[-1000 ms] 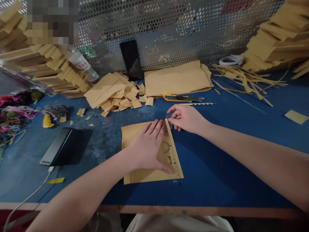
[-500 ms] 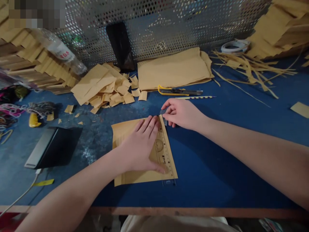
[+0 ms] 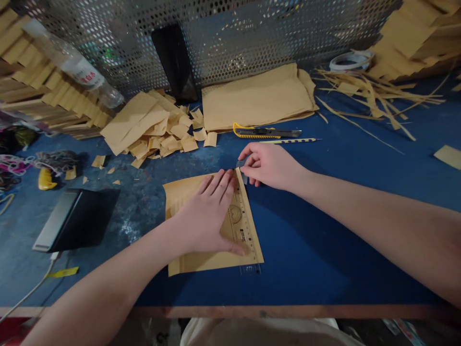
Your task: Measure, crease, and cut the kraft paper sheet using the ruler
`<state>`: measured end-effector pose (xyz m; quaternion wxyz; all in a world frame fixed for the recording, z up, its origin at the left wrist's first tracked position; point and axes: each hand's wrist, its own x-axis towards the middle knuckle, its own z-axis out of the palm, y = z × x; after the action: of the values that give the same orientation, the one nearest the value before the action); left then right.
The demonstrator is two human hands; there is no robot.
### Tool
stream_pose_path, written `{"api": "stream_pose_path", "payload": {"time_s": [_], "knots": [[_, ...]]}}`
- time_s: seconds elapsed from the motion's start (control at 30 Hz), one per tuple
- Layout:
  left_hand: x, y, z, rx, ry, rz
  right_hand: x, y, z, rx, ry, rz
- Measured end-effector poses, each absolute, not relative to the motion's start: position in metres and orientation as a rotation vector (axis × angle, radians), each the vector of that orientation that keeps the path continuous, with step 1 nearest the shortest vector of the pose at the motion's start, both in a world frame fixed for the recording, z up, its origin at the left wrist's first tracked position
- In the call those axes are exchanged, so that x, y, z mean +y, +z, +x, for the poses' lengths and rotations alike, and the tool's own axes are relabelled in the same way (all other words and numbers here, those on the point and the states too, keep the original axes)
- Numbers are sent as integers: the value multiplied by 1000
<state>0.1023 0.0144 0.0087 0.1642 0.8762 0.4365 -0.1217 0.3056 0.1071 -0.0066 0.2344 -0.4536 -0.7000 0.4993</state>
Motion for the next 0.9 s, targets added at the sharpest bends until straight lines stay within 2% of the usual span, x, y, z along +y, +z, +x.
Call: {"api": "stream_pose_path", "payload": {"time_s": [0.9], "knots": [[15,8,100,1235,-268,2497,106,-2,305,-1936,1371,-1285]]}}
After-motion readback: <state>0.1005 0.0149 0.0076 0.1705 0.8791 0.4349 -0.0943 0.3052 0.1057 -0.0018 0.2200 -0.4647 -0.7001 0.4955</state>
